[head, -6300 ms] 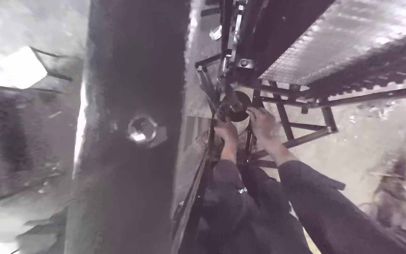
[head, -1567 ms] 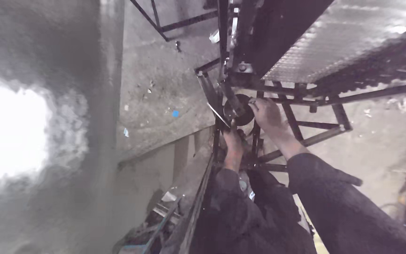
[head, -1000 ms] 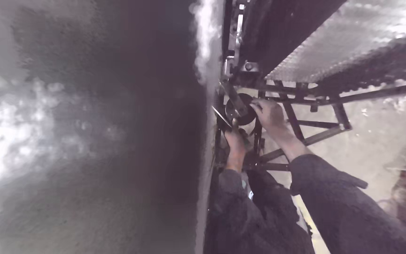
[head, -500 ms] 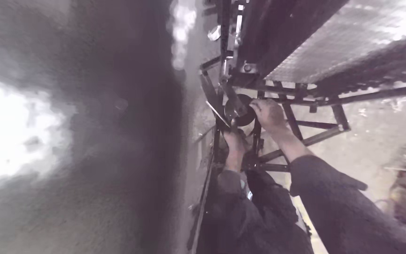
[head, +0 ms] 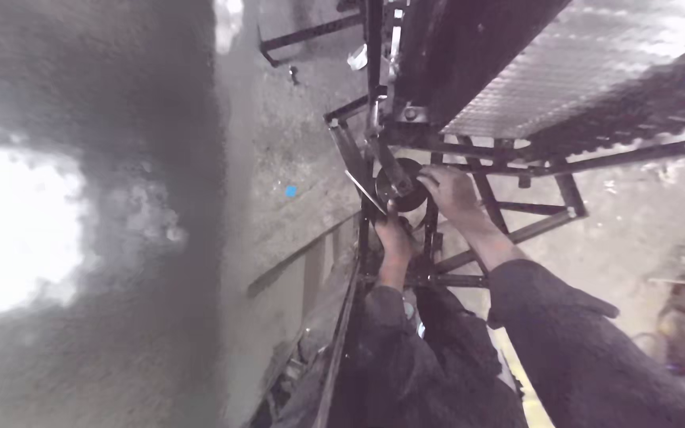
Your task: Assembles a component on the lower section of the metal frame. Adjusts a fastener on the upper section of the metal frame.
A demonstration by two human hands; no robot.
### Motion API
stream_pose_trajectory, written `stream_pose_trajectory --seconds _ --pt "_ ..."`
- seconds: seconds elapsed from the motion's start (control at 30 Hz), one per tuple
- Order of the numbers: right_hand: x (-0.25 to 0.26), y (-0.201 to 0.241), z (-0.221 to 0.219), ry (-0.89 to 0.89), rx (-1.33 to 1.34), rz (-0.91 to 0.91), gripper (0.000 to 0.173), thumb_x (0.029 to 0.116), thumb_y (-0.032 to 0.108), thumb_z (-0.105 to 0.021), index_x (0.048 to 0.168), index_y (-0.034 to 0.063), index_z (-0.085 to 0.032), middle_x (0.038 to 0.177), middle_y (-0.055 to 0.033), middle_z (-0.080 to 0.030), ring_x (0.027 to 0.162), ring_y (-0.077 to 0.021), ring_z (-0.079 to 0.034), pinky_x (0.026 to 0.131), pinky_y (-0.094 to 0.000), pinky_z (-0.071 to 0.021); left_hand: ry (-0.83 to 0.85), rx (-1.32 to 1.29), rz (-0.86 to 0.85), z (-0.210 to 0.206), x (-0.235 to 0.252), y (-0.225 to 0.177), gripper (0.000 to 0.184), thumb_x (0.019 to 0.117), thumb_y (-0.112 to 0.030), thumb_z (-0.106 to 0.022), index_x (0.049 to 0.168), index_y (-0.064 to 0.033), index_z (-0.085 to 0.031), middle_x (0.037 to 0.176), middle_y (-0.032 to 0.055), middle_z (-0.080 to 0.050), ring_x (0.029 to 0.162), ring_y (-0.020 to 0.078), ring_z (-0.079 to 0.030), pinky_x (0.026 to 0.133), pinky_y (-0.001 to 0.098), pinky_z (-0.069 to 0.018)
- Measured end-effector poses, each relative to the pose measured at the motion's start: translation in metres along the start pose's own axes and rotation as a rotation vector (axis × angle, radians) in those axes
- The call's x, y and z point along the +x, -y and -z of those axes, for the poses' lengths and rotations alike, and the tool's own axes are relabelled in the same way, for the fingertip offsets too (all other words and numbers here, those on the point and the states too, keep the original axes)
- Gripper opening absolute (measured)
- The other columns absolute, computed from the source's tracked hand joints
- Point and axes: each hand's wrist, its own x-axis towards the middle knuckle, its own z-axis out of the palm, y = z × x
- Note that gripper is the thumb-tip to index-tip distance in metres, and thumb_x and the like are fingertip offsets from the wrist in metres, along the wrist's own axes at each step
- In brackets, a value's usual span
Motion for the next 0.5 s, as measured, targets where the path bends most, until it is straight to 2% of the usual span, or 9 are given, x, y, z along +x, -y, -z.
stream_pose_trajectory --seconds 0.07,0.13,0.2,0.3,0.37,0.43,0.5 --pt "-0.009 -0.002 0.007 0.049 0.074 -0.013 0.03 0.1058 0.025 -0.058 0.127 0.0077 -0.071 0.123 -0.0139 -0.072 0.113 -0.0323 -0.07 0.1 -0.0522 -0.0536 -0.009 -0.018 0.017 -0.001 0.002 0.0 0.026 0.1083 -0.03 -0.052 0.111 -0.0047 -0.054 0.063 0.0039 -0.051 0.043 0.0118 -0.047 0.041 0.0271 -0.0468" --pt "-0.015 -0.002 0.01 0.047 0.084 -0.018 0.029 0.1063 0.023 -0.057 0.125 0.0074 -0.072 0.126 -0.0129 -0.072 0.115 -0.031 -0.069 0.102 -0.0512 -0.0531 -0.012 -0.022 0.044 -0.002 0.001 -0.001 0.024 0.108 -0.032 -0.053 0.109 -0.0081 -0.053 0.059 0.0011 -0.047 0.041 0.0114 -0.045 0.04 0.0273 -0.0453" --pt "-0.014 -0.001 0.009 0.021 0.064 0.001 0.027 0.1064 0.022 -0.057 0.122 0.007 -0.073 0.126 -0.0125 -0.072 0.117 -0.0314 -0.069 0.103 -0.0512 -0.0526 -0.015 -0.032 0.052 -0.004 0.0 -0.004 0.025 0.108 -0.032 -0.053 0.105 -0.0073 -0.054 0.057 0.0012 -0.046 0.04 0.0114 -0.044 0.04 0.0274 -0.0446" --pt "-0.01 -0.001 0.006 0.018 0.027 0.016 0.027 0.1068 0.021 -0.055 0.12 0.0078 -0.074 0.129 -0.0113 -0.07 0.123 -0.0303 -0.065 0.109 -0.0498 -0.0483 -0.02 -0.029 0.05 -0.004 0.0 -0.006 0.026 0.108 -0.031 -0.053 0.11 -0.0056 -0.054 0.06 0.0027 -0.048 0.041 0.0112 -0.044 0.04 0.0263 -0.0447" --pt "-0.007 -0.001 0.004 0.039 0.006 -0.008 0.028 0.1076 0.022 -0.053 0.121 0.0083 -0.073 0.129 -0.0108 -0.07 0.123 -0.0292 -0.066 0.106 -0.0486 -0.051 -0.023 -0.024 0.05 -0.004 -0.001 -0.004 0.026 0.1077 -0.031 -0.054 0.111 -0.0052 -0.054 0.061 0.0035 -0.049 0.042 0.0116 -0.045 0.041 0.0264 -0.0452" --pt "-0.003 0.0 0.001 0.014 -0.02 0.021 0.026 0.1072 0.021 -0.053 0.118 0.0072 -0.072 0.12 -0.0123 -0.072 0.114 -0.0298 -0.069 0.098 -0.0478 -0.0558 -0.016 -0.021 0.046 -0.003 -0.001 -0.002 0.026 0.1078 -0.031 -0.054 0.114 -0.0055 -0.053 0.063 0.004 -0.05 0.042 0.0116 -0.046 0.041 0.0265 -0.046" --pt "0.003 0.002 0.002 0.0 -0.056 0.054 0.025 0.1064 0.019 -0.054 0.115 0.0049 -0.073 0.115 -0.0139 -0.073 0.11 -0.0308 -0.07 0.095 -0.047 -0.057 -0.007 -0.022 0.031 -0.003 -0.002 0.0 0.026 0.1074 -0.03 -0.055 0.117 -0.0058 -0.053 0.064 0.0045 -0.052 0.042 0.012 -0.047 0.041 0.027 -0.0472"
